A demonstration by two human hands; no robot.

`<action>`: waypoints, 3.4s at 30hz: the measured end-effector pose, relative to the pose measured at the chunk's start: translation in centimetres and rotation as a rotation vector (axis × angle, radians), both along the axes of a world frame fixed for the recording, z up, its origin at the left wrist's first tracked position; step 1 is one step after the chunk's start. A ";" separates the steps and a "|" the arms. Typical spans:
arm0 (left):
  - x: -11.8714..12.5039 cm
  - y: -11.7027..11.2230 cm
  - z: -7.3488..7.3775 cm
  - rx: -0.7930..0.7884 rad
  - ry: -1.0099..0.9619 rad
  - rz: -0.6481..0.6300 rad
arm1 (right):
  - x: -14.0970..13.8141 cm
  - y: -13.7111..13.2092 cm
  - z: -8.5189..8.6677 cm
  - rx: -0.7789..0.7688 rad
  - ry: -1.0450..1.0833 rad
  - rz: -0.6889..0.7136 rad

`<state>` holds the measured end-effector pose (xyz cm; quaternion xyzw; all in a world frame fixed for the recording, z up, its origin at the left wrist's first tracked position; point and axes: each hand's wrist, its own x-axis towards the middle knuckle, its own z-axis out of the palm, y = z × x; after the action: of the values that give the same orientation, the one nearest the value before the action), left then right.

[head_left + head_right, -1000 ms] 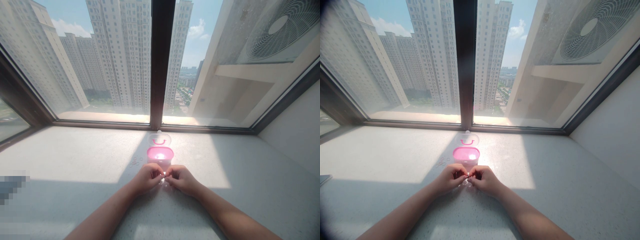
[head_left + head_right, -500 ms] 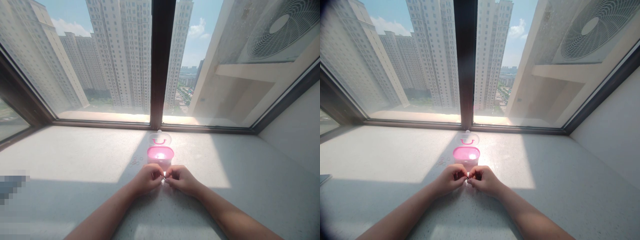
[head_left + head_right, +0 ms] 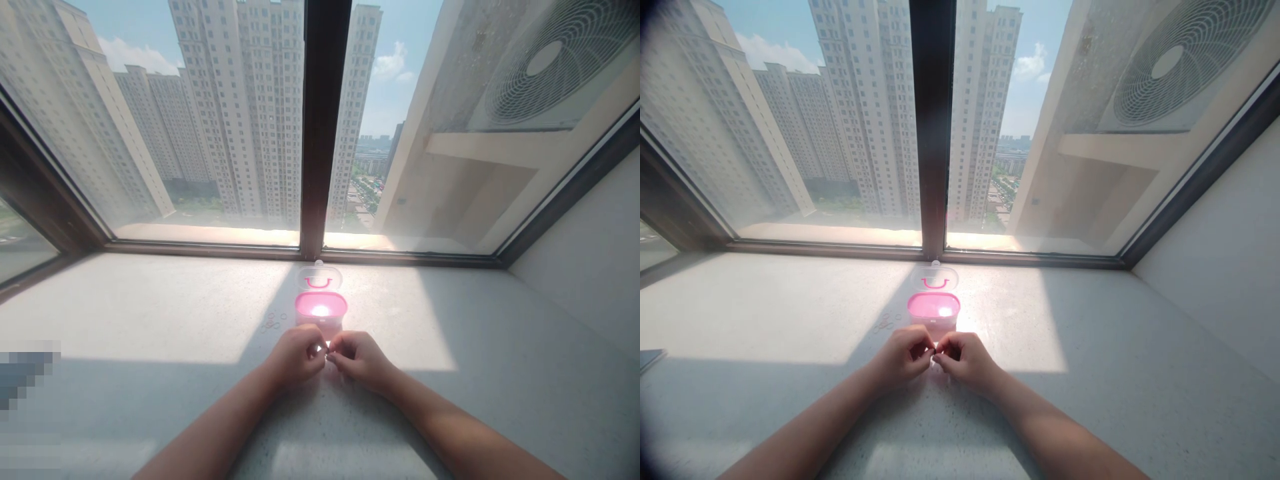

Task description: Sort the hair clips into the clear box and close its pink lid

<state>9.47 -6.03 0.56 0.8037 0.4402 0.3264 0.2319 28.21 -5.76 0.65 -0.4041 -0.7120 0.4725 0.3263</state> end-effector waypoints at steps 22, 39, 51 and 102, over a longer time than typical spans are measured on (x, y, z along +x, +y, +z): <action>0.6 0.1 0.4 -0.257 -0.451 0.040 | 0.0 1.0 4.2 0.085 0.102 -0.036; 0.1 -0.3 0.8 -0.171 -0.022 -0.118 | 1.5 8.6 6.1 0.470 -0.561 -0.051; 0.2 -0.2 0.7 -0.164 -0.023 -0.157 | 1.3 8.3 6.7 0.468 -0.565 -0.021; -8.3 5.3 0.5 -0.107 0.269 0.217 | -2.8 0.6 1.1 0.355 -0.356 0.241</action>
<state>1.14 -0.71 1.08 0.7744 0.5681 0.2152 0.1769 25.44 -5.13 1.79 -0.3297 -0.8726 0.2974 0.2034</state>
